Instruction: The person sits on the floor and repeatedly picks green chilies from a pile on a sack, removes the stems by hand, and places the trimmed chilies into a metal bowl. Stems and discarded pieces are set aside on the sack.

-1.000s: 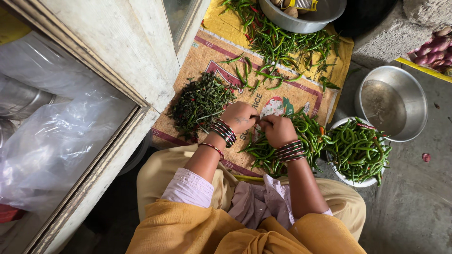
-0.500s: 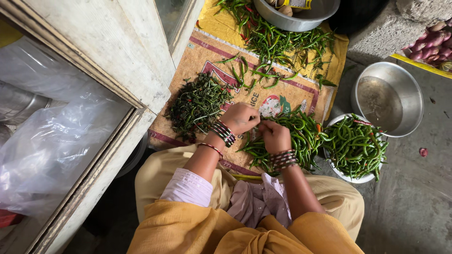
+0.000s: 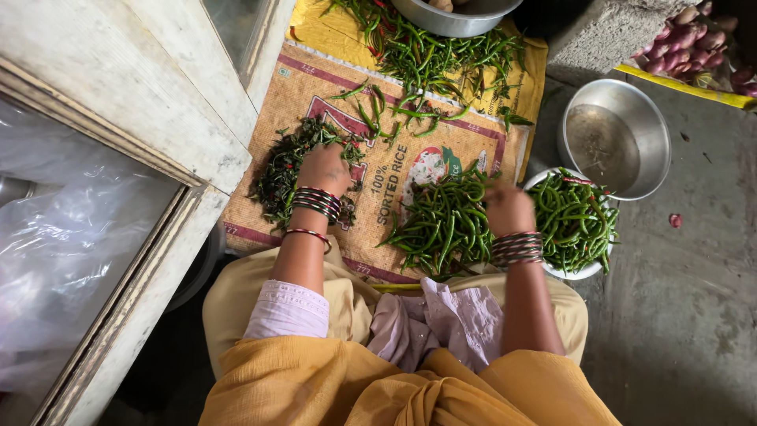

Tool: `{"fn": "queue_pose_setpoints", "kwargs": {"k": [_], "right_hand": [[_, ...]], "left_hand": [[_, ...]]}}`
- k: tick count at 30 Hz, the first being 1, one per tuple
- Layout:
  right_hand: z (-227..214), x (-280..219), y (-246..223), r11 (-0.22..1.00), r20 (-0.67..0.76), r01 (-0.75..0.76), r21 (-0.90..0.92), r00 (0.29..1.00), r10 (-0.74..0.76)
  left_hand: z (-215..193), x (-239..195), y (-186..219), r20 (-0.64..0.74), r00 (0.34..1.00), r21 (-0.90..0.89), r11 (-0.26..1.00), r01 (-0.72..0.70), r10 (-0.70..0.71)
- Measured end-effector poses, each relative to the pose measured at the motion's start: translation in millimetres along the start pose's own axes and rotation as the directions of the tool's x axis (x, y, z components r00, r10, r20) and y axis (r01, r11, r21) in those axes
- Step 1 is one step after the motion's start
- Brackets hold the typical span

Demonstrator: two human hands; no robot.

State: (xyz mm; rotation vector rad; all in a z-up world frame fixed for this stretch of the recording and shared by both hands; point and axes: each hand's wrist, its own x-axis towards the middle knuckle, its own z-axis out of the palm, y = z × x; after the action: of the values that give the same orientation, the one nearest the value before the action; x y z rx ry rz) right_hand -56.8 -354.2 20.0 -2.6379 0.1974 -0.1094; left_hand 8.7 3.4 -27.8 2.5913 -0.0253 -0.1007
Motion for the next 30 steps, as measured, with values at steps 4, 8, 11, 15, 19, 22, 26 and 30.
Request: {"fn": "queue_pose_setpoints", "kwargs": {"k": [4,8,11,15,19,22,26,30], "right_hand": [[-13.1,17.8,40.7,0.998,-0.135,-0.052,-0.026,0.99,0.048],[-9.2,23.9,54.8,0.994,-0.103,-0.013,-0.112,0.995,0.001],[-3.3,20.5,50.5,0.986,-0.081,-0.017,-0.168,0.997,0.003],[6.0,18.0,26.9,0.958,-0.248,0.085,-0.276,0.956,-0.156],[46.3,36.6,-8.1,0.981,-0.259,0.165,-0.103,0.948,-0.187],[98.5,85.1,-35.7,0.934,-0.041,0.353,-0.062,0.934,-0.355],[191.2,162.0,-65.7,0.969,0.17,0.247,-0.021,0.956,-0.24],[252.6,215.1,-79.5,0.932,0.175,0.177,-0.317,0.977,-0.126]], "left_hand": [[-5.2,-3.2,4.0,-0.152,0.987,-0.101,0.994,0.046,-0.061],[-13.2,-3.3,8.5,-0.255,0.965,-0.239,0.971,-0.003,-0.06],[-15.9,-6.0,4.2,-0.295,0.953,-0.302,0.953,-0.023,-0.07],[-17.2,-3.7,1.2,-0.397,0.914,-0.352,0.933,-0.071,-0.08],[-19.8,-3.4,5.8,-0.493,0.866,-0.378,0.917,-0.127,-0.084],[-29.2,-6.7,10.4,-0.458,0.877,-0.441,0.894,-0.083,-0.144],[-38.1,-9.2,12.5,-0.459,0.87,-0.487,0.87,-0.079,-0.177],[-44.3,-10.8,13.7,-0.488,0.862,-0.466,0.876,-0.125,-0.136]]}}
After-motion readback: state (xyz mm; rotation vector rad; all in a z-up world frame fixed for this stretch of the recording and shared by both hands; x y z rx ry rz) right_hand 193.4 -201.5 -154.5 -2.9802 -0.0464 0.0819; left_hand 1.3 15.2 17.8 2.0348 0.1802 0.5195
